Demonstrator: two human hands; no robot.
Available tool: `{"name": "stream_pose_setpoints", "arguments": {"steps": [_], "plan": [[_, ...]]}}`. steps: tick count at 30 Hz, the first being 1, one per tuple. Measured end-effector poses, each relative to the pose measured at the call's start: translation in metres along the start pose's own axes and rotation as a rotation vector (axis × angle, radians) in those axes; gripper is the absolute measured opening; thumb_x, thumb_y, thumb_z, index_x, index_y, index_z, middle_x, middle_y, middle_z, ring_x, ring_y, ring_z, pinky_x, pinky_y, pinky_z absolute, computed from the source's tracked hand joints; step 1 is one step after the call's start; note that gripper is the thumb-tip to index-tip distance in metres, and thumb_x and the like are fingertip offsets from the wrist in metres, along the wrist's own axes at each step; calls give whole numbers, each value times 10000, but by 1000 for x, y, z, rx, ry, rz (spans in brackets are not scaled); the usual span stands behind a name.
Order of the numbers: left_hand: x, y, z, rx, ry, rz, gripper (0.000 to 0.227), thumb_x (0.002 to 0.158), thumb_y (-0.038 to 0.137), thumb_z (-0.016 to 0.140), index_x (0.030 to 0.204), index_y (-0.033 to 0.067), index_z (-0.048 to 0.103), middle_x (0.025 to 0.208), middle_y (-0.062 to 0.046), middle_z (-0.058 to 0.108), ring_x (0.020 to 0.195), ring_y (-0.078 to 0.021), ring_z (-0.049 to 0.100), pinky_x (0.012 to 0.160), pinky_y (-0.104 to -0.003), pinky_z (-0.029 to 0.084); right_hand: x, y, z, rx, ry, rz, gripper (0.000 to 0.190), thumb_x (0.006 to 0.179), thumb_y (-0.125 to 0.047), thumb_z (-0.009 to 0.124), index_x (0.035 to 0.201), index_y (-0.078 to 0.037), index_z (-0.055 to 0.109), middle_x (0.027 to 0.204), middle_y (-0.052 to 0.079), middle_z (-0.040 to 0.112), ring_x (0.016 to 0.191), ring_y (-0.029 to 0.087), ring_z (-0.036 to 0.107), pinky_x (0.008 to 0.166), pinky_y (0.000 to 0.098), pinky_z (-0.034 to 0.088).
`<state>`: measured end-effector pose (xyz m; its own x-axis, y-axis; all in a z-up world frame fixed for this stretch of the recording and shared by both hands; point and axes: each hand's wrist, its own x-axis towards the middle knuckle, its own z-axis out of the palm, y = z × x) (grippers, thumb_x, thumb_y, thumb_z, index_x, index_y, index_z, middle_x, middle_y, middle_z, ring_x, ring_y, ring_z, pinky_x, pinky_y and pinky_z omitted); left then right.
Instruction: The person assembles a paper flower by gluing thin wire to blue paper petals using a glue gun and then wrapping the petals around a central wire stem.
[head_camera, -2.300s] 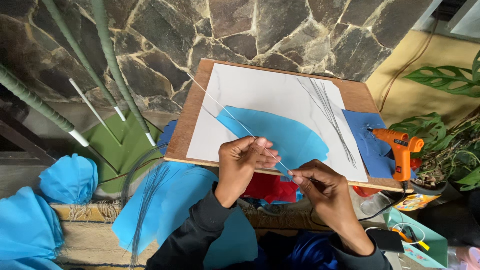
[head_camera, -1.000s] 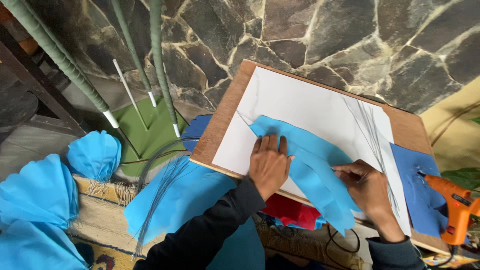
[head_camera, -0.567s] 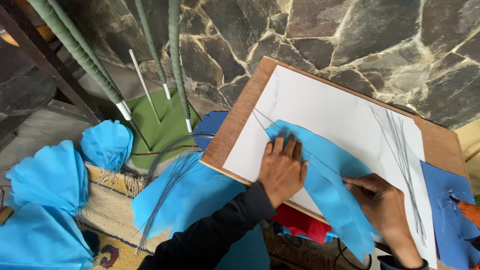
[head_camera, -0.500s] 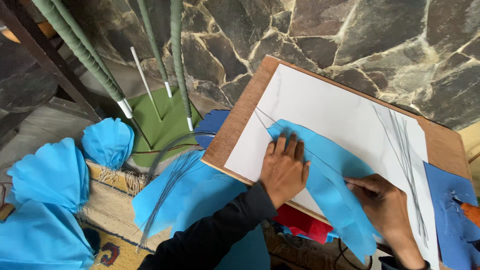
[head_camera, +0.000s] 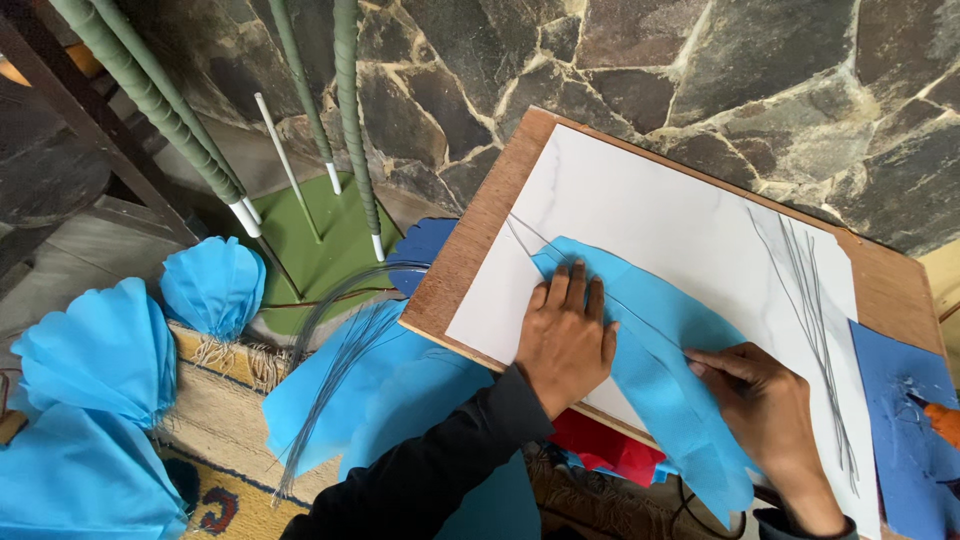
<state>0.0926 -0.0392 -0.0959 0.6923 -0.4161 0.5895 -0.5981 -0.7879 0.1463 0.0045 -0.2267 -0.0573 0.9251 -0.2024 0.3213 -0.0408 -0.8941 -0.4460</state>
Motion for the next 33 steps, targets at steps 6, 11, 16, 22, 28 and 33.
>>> {"name": "stream_pose_setpoints", "arguments": {"steps": [6, 11, 16, 22, 28, 33], "plan": [[7, 2, -11, -15, 27, -21, 542, 796, 374, 427, 1167, -9, 522, 1245, -225, 467, 1164, -307, 386, 891, -407, 311, 2, 8, 3, -51, 3, -66, 217, 753, -125, 638, 931, -231, 705, 840, -54, 676, 751, 72, 639, 689, 220, 454], [1, 0, 0, 24, 4, 13, 524, 892, 393, 339, 1231, 10, 454, 1278, -194, 422, 1219, -305, 341, 949, -442, 321, 0, 8, -2, -24, -4, -66, 248, 780, -74, 596, 974, -195, 693, 868, -29, 656, 699, 95, 620, 649, 228, 442], [6, 0, -1, 0, 18, 46, 538, 862, 377, 399, 1200, -37, 463, 1243, -218, 453, 1231, -317, 348, 990, -449, 296, -4, 16, -7, -13, 30, -85, 201, 774, -51, 595, 934, -132, 686, 936, 8, 655, 828, 149, 631, 730, 260, 461], [9, 3, -1, -118, -43, 28, 514, 802, 331, 477, 1145, -51, 507, 1214, -265, 461, 1202, -384, 389, 981, -471, 275, -6, 12, -11, -40, 114, -13, 155, 733, -75, 651, 829, -187, 700, 756, 49, 642, 751, 271, 627, 654, 368, 494], [8, 4, -3, -138, -74, 19, 496, 833, 315, 424, 1167, -45, 489, 1228, -252, 416, 1223, -382, 361, 1003, -468, 256, -7, 7, -14, -10, 103, -22, 154, 739, -42, 632, 823, -156, 693, 732, 69, 628, 734, 288, 624, 641, 355, 489], [7, 3, 1, -116, -62, 10, 506, 835, 339, 428, 1170, -35, 490, 1196, -239, 432, 1231, -376, 353, 1009, -466, 250, -8, 9, -13, 31, 103, -9, 139, 745, -68, 635, 830, -157, 698, 745, 83, 622, 724, 282, 618, 622, 356, 487]]}}
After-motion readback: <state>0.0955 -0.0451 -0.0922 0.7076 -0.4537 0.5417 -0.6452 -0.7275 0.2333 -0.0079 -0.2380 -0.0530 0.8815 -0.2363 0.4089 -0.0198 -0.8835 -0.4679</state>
